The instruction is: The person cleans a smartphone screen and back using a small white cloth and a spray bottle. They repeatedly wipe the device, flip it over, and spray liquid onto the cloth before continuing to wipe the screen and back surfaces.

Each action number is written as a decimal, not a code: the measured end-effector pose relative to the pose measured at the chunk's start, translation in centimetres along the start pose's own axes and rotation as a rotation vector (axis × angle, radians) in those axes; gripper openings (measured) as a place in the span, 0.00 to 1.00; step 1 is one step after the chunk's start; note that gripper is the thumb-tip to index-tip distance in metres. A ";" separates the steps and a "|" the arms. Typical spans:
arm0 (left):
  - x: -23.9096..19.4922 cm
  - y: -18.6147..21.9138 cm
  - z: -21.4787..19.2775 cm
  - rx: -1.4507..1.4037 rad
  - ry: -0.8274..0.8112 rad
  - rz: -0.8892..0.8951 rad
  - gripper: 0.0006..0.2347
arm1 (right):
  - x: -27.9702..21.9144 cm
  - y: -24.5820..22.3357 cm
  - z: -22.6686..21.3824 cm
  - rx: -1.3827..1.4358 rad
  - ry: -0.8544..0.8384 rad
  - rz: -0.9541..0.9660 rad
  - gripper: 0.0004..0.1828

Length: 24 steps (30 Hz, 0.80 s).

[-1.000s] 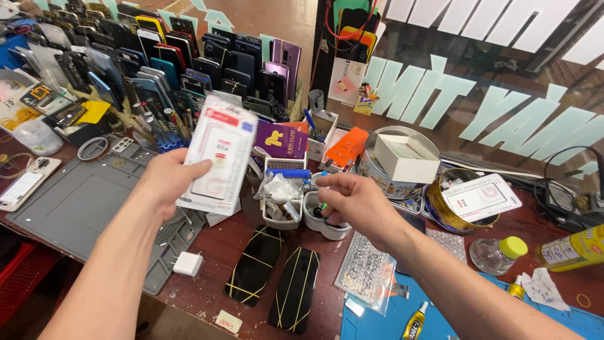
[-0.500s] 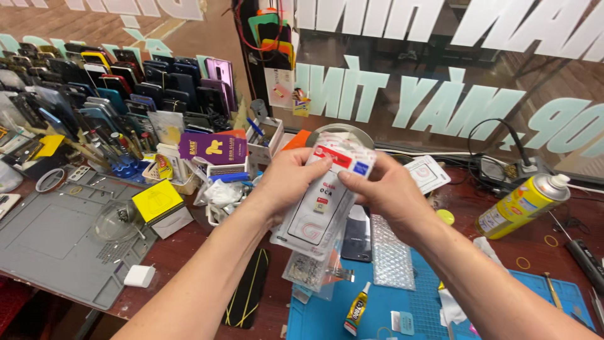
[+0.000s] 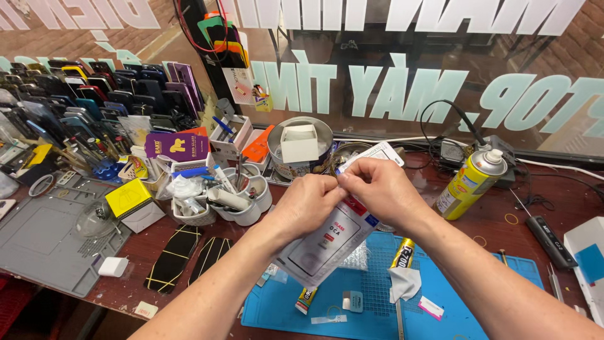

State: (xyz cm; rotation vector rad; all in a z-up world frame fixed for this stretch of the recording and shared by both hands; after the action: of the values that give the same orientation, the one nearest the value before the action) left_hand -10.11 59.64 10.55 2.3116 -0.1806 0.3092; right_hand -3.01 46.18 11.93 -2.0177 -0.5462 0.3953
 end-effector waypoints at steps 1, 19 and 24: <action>0.0 0.4 0.2 -0.028 0.005 -0.006 0.12 | 0.0 0.7 -0.3 0.011 0.000 0.019 0.12; -0.9 -0.4 -0.1 -0.224 0.538 -0.116 0.09 | 1.6 9.9 -4.8 0.307 0.327 0.538 0.22; -0.1 -5.7 0.0 -0.806 0.717 -0.354 0.12 | -1.0 6.4 -1.0 0.646 -0.028 0.643 0.29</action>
State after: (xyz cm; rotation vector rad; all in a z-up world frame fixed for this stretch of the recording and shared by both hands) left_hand -8.92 63.56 6.61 1.3009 0.3947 0.7043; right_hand -2.03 42.16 6.82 -1.5052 0.2286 0.8615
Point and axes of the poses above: each hand's wrist, its own x-axis towards the middle knuckle, its own z-axis out of the palm, y = z × x, the point moved 6 cm from there along x, towards the middle knuckle, and after that the axes turned 10 degrees about z, right-handed, at the moved point
